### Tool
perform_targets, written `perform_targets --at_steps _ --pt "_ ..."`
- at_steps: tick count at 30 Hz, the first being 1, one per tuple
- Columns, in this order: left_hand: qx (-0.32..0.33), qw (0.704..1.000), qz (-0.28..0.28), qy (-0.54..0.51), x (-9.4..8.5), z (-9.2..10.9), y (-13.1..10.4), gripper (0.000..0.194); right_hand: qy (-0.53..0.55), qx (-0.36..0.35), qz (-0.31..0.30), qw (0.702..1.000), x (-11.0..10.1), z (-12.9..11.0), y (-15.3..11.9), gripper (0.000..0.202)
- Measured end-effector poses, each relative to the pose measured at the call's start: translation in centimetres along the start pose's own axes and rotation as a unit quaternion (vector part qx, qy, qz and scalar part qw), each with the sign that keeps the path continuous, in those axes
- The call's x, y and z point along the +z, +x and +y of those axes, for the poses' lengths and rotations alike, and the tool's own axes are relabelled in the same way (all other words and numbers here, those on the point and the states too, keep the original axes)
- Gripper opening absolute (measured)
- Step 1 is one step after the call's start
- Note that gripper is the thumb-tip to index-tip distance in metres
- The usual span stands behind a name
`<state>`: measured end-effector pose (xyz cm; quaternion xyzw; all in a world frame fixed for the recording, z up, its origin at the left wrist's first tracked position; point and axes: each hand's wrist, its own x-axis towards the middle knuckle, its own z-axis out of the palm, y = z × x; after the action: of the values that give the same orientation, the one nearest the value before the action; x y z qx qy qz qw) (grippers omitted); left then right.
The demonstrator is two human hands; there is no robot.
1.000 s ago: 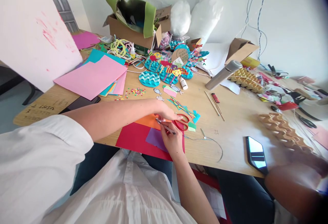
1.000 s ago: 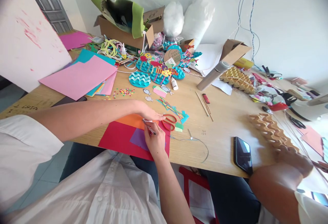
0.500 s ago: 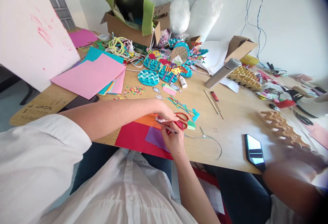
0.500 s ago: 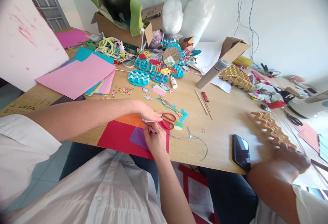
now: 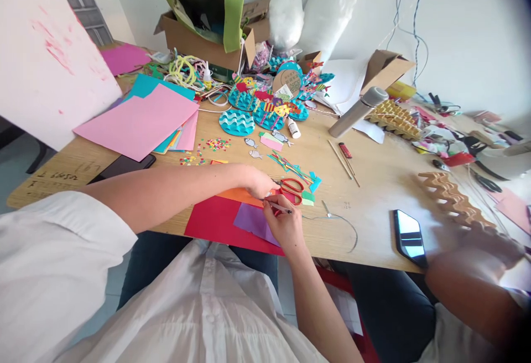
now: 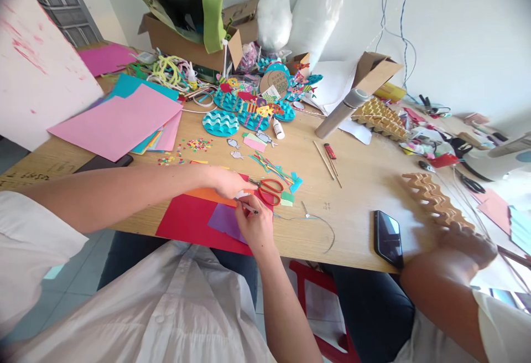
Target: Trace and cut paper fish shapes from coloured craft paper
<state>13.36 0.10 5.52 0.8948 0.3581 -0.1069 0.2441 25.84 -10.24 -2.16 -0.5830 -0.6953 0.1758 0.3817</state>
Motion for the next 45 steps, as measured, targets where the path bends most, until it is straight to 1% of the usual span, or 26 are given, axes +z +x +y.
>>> perform_targets --at_steps 2,3,4,6,9,14,20,26,34,40,45 --pt "0.019 0.998 -0.051 0.020 -0.1 0.2 -0.5 0.034 0.005 0.007 -0.002 1.000 -0.2 0.0 0.1 0.010" --pt "0.027 0.996 -0.077 0.031 -0.2 0.3 -0.7 0.031 0.005 0.012 -0.004 1.000 -0.2 0.0 0.1 0.010" --pt "0.030 0.995 -0.091 0.040 -0.2 0.4 -0.9 0.030 0.004 0.014 -0.007 1.000 -0.3 0.0 0.2 0.010" --pt "0.029 0.992 -0.109 0.054 -0.2 0.3 -1.1 0.030 -0.003 0.017 -0.013 1.000 -0.3 -0.1 0.6 0.010" --pt "0.019 0.990 -0.121 0.069 0.1 0.0 -1.2 0.026 -0.014 0.011 -0.021 1.000 -0.2 -0.3 1.3 0.008" --pt "0.015 0.991 -0.110 0.075 0.8 -0.7 -1.0 0.020 -0.014 0.007 -0.038 0.999 0.1 -0.1 2.2 0.003" --pt "0.014 0.991 -0.107 0.079 1.3 -1.2 -0.6 0.020 0.056 0.034 -0.053 0.996 0.4 1.1 2.0 0.001" --pt "0.014 0.989 -0.102 0.106 1.2 -0.9 -1.1 0.030 0.082 0.050 -0.049 0.994 0.2 1.5 1.7 0.006" --pt "0.024 0.988 -0.087 0.122 1.4 -0.7 -1.6 0.029 0.082 0.052 -0.039 0.994 0.2 1.6 1.4 0.004" --pt "0.026 0.989 -0.059 0.134 1.8 -0.4 -2.0 0.031 0.097 0.049 -0.034 0.993 -0.2 2.0 1.3 0.007" --pt "0.023 0.990 -0.012 0.136 3.4 -0.6 -2.2 0.032 0.131 0.054 -0.030 0.989 -0.1 2.7 1.2 0.009"
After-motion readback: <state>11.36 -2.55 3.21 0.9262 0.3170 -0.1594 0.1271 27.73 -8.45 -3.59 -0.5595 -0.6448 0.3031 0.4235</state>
